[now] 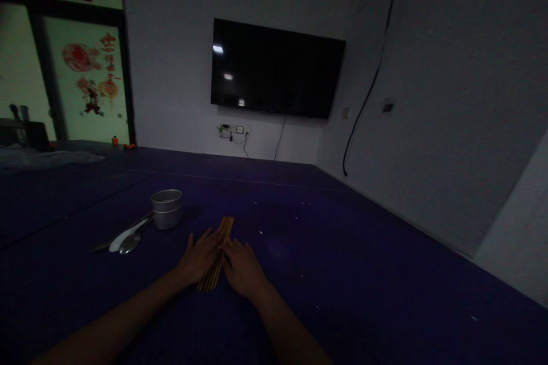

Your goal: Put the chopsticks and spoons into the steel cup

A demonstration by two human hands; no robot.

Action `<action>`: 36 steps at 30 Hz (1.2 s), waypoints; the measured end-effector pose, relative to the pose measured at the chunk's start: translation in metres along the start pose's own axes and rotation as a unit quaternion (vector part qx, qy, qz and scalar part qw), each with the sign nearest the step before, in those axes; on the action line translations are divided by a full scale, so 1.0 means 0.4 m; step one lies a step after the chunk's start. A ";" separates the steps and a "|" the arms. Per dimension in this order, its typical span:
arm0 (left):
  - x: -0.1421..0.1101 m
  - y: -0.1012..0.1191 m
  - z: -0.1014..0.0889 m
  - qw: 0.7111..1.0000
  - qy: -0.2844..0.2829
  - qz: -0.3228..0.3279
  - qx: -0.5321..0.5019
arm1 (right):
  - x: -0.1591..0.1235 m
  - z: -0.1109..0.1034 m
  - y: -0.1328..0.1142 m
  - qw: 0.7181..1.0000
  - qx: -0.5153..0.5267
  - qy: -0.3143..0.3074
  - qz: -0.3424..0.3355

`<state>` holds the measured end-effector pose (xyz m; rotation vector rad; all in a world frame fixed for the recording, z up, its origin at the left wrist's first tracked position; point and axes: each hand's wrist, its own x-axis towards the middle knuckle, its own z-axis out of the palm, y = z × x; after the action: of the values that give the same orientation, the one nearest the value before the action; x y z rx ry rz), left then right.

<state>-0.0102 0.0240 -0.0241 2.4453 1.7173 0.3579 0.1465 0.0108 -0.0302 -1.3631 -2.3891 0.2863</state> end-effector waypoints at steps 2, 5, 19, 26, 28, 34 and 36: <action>0.002 -0.006 -0.003 1.000 0.002 0.002 -0.011 | -0.002 -0.002 -0.002 1.000 0.002 -0.001 0.001; 0.006 -0.011 -0.005 1.000 0.005 0.002 -0.021 | -0.003 -0.004 -0.003 1.000 0.006 -0.003 -0.001; -0.001 -0.002 -0.005 1.000 0.018 -0.009 -0.011 | -0.008 -0.012 -0.012 1.000 0.007 -0.014 0.004; -0.001 -0.004 0.000 0.999 0.031 -0.013 -0.009 | -0.006 -0.009 -0.009 1.000 0.003 -0.015 0.001; 0.000 -0.006 0.003 0.999 0.035 -0.009 -0.011 | -0.007 -0.010 -0.011 1.000 0.001 -0.015 0.000; 0.004 -0.011 0.009 0.999 0.040 -0.010 -0.016 | -0.009 -0.010 -0.015 1.000 0.004 -0.012 0.003; 0.004 -0.011 0.008 0.999 0.039 -0.008 -0.018 | -0.008 -0.009 -0.014 1.000 0.005 -0.011 0.007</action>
<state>-0.0126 0.0271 -0.0282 2.4215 1.7428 0.4860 0.1450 0.0050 -0.0257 -1.3799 -2.3931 0.3173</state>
